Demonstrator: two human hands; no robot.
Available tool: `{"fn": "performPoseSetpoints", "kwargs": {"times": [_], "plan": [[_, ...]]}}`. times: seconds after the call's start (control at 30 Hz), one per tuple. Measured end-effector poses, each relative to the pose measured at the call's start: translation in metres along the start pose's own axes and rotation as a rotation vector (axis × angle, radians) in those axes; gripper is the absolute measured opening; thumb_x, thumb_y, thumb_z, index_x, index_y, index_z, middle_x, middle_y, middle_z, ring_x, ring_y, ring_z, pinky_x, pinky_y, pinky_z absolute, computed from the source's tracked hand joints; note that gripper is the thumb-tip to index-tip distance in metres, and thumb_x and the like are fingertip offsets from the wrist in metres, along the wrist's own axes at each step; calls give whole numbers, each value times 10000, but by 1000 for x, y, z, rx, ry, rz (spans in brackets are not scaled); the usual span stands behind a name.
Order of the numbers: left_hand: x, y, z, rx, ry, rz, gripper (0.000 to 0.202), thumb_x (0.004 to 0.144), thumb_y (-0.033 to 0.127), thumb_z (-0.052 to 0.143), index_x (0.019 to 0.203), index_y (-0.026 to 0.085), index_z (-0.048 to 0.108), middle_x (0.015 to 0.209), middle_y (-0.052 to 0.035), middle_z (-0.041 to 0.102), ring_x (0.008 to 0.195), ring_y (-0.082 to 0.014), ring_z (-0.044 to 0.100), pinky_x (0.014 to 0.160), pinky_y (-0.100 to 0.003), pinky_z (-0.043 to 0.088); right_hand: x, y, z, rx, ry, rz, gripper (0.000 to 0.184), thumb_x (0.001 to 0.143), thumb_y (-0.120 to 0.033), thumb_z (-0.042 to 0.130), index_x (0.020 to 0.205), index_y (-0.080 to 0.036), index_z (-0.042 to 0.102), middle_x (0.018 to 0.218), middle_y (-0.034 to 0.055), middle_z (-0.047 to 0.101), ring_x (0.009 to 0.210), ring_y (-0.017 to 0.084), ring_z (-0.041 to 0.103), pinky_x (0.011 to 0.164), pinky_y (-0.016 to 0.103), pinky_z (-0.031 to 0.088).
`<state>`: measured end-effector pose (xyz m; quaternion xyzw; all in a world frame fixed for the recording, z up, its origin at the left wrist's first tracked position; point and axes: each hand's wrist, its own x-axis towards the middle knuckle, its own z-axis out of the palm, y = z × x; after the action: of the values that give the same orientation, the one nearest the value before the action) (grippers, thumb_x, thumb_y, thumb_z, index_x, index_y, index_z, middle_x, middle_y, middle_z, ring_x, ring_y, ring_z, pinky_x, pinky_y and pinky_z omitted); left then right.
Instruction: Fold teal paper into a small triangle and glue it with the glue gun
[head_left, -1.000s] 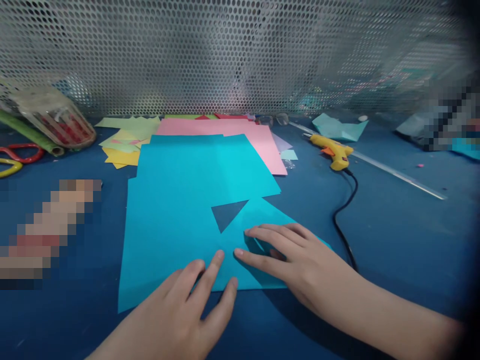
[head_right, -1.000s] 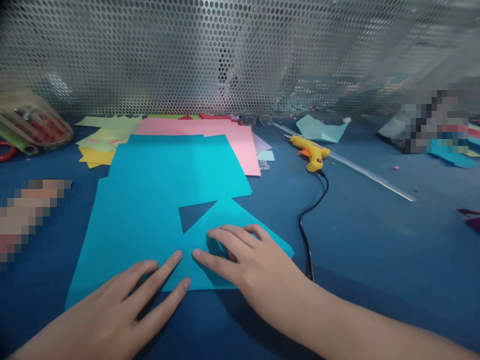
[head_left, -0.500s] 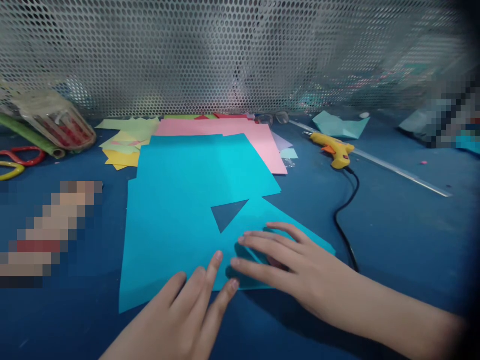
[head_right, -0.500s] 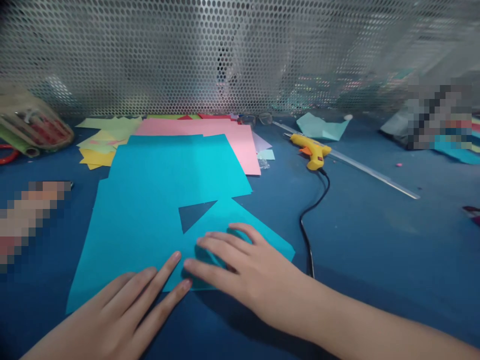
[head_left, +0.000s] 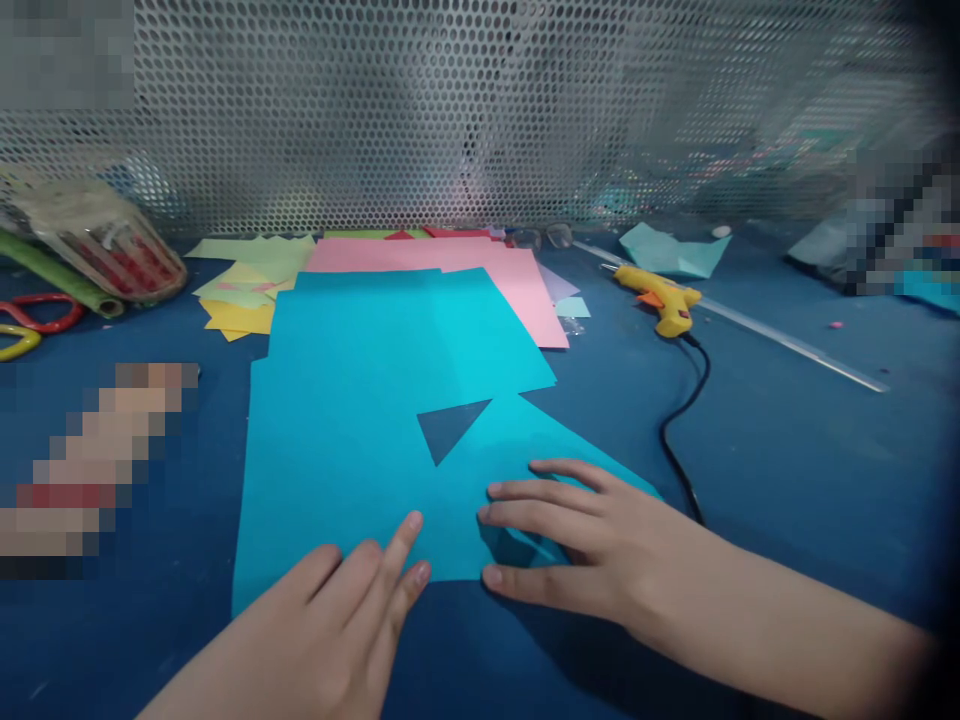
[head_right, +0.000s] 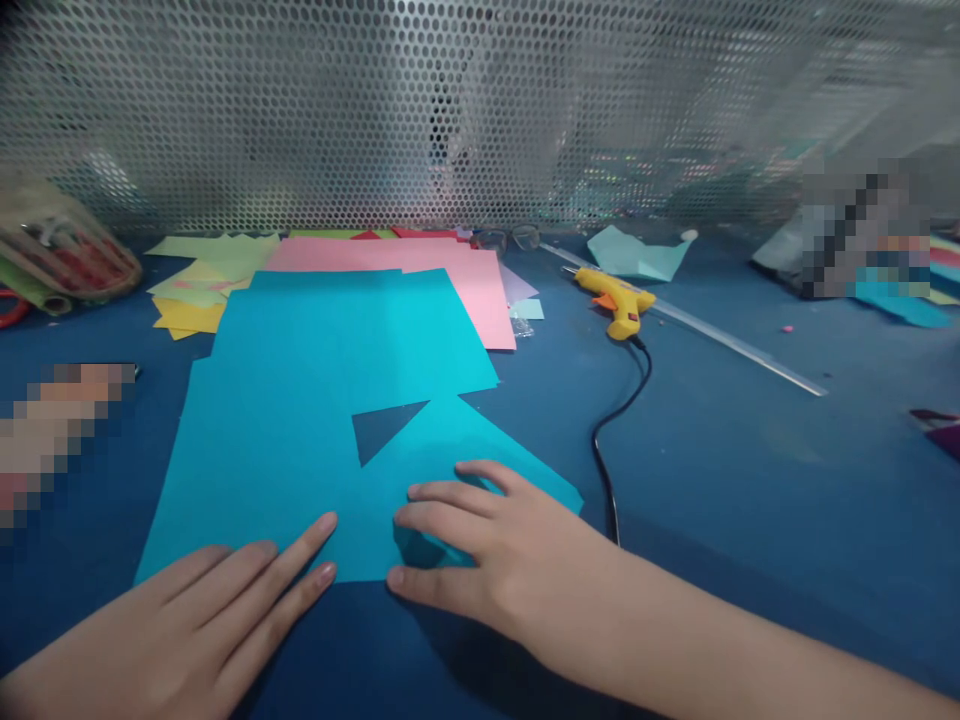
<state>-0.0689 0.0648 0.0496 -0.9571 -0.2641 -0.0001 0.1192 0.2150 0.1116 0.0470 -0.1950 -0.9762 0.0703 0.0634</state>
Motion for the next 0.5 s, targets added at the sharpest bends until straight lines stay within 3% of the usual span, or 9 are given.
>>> {"fn": "performPoseSetpoints", "kwargs": {"times": [0.13,0.27,0.37,0.5], "plan": [[-11,2,9,-66,-3,-70,334,998,325,459,1242,272,680,1361,-50,613,928,-220,645,804,-334,393,-9,2,-9,-56,-8,32,534,914,-12,402,1252,-338,656,1374,34,605,1240,258,588,930,512,547],[-26,2,15,-76,-20,-126,408,966,486,472,1273,292,658,1410,-81,571,936,-279,635,819,-387,381,-29,8,-17,-123,-60,80,681,801,30,369,1246,-399,656,1408,7,566,1249,290,578,831,534,596],[-36,1,15,-58,-26,-155,471,972,558,408,1278,298,653,1420,-95,559,908,-289,631,807,-413,368,-50,13,-13,-196,-60,100,780,794,39,355,1330,-490,559,1477,-31,480,1242,301,579,824,557,596],[-47,3,19,-83,-16,-210,491,962,592,400,1251,302,672,1407,-92,574,911,-290,627,812,-420,365,-69,17,-4,-202,-50,108,756,841,2,355,1350,-534,514,1510,-49,429,1230,286,591,843,537,596]]}}
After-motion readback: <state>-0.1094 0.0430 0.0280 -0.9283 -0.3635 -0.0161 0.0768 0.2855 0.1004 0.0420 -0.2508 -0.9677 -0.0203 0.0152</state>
